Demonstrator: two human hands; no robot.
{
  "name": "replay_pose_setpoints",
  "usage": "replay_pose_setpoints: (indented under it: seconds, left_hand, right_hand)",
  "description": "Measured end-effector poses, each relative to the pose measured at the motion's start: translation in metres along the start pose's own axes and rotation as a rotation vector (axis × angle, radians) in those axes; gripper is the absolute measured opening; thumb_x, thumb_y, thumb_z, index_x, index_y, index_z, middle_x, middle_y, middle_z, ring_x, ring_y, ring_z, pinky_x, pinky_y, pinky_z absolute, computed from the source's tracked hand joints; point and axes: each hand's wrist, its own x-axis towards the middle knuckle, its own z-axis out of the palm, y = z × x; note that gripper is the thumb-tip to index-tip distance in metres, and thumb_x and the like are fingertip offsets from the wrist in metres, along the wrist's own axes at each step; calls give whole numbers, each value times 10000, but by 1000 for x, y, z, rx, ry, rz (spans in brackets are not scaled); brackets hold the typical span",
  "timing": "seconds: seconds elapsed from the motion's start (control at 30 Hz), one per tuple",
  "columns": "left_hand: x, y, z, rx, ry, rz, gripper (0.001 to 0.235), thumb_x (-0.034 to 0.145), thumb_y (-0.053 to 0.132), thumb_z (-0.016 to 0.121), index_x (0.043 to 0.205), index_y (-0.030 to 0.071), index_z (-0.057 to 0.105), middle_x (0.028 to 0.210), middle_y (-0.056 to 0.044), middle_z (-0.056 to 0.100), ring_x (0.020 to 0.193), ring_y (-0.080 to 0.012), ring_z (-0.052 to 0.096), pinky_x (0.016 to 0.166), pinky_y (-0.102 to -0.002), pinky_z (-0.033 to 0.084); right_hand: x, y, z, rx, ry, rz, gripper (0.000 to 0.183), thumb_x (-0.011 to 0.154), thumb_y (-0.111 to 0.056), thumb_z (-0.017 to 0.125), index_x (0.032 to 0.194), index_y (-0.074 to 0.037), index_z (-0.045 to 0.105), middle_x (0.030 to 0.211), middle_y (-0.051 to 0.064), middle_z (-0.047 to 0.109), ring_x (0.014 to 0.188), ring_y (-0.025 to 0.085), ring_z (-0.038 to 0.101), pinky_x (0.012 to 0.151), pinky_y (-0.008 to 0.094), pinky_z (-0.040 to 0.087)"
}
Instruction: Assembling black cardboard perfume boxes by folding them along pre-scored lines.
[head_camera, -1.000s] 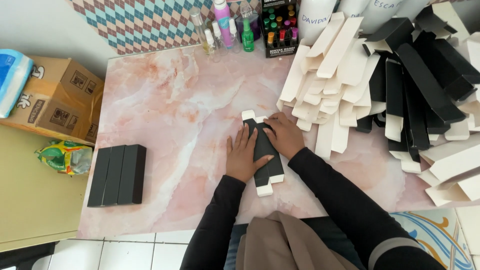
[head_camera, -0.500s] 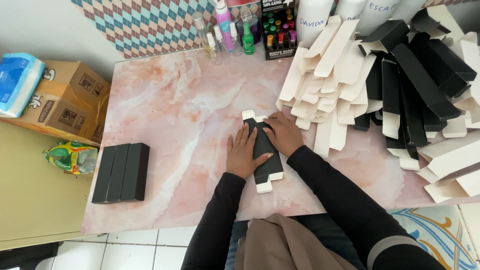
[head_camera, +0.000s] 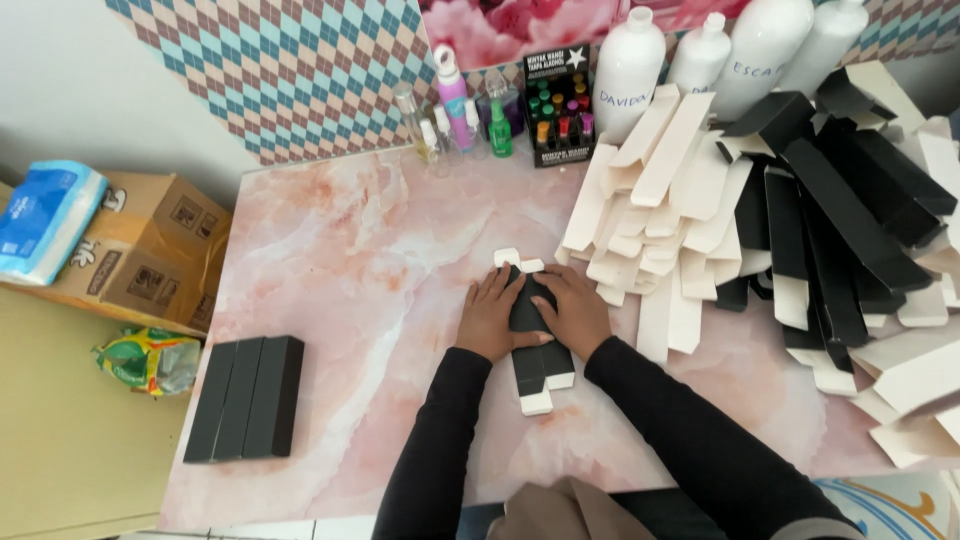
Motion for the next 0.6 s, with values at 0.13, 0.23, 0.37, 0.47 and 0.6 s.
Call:
replay_pose_setpoints:
  seconds: [0.13,0.23,0.37,0.47,0.6]
  left_hand:
    - [21,-12,-2,-39,57,56,1174,650,749,800,1614,249,355,1714,-74,237,1592,-287,160,1297,-524,75]
    - [27,-18,3,-60,130,123,1174,608,751,826,1583,247,411,1681,-85,291,1562,-316,225,1287,-522,122]
    - [26,-18,5,-123,208,161,1128,613,640,886,1566,229,443,1633,-115,351,1528,-338,281,1275,-513,146]
    - [24,-17,2,-133,229,172,1123,620,595,896,1573,219,435,1617,-127,367,1514,-351,297,1263,-527,166]
    - [20,-12,-6,-173,213,159,1141,617,615,894,1576,204,432,1605,-142,370,1504,-370,297,1249,-560,174]
  right_hand:
    - [3,-18,-11,53,6,41,397,1016,-245,624,1387,-103,638,1472,206,531,1301,443,575,1041,536,511]
    - [3,-14,-8,96,27,49,361,1015,-225,625,1349,-92,657,1467,199,547,1333,444,548,1082,527,482]
    - [0,-13,-1,231,121,-4,308,939,-180,729,1240,-121,699,1445,161,548,1347,426,502,1069,488,461]
    - [-4,-22,-3,383,149,27,294,927,-139,742,1218,-120,705,1451,173,518,1329,442,498,1030,491,499]
    - [-4,-18,3,499,227,43,254,925,-110,746,1177,-126,708,1407,147,513,1359,423,480,996,440,524]
